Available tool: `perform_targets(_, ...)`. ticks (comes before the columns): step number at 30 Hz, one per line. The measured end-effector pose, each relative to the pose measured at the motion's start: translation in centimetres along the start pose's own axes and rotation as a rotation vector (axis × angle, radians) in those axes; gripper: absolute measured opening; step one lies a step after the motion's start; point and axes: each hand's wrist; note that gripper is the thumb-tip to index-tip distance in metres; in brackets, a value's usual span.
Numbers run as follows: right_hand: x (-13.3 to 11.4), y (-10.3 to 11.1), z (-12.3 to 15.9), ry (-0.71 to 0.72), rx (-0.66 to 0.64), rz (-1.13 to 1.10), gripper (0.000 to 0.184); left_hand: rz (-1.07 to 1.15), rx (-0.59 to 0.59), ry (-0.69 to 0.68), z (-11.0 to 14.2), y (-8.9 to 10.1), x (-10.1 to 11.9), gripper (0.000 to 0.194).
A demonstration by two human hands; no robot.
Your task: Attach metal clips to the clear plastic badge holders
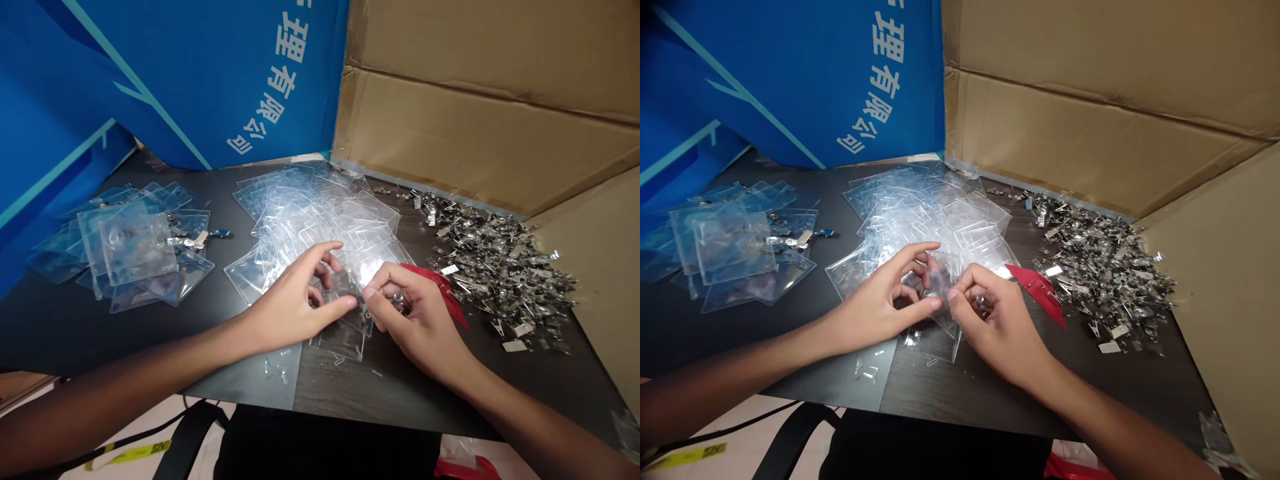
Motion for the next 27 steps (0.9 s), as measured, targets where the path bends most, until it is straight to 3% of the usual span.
perform_targets(5,-0.1,0.3,0.1,-0.007,-0.091,-0.06,0.024,0.105,-0.122,0.028,-0.1,-0.1,-0.1,0.078)
perform_targets(12,0.0,0.1,0.1,-0.014,-0.154,-0.116,0.021,0.082,-0.167,-0.044,0.3,0.4,0.2,0.08)
perform_targets(17,-0.2,0.0,0.1,-0.018,-0.181,-0.077,0.014,0.08,-0.153,-0.036,0.2,0.9,0.1,0.081)
perform_targets(22,0.4,0.4,0.2,-0.115,-0.205,-0.278,0.019,0.101,-0.117,-0.027,-0.3,1.6,-0.3,0.08)
perform_targets(27,1.0,0.4,0.0,-0.078,-0.214,-0.151,0.026,0.082,-0.063,-0.115,-0.5,2.0,-0.2,0.064)
Point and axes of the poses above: each hand's wrist, its own z-axis away from the middle knuckle, its own y-axis out of the back of the hand, x = y × z, and after that the axes turned 9 degrees about y, right-handed
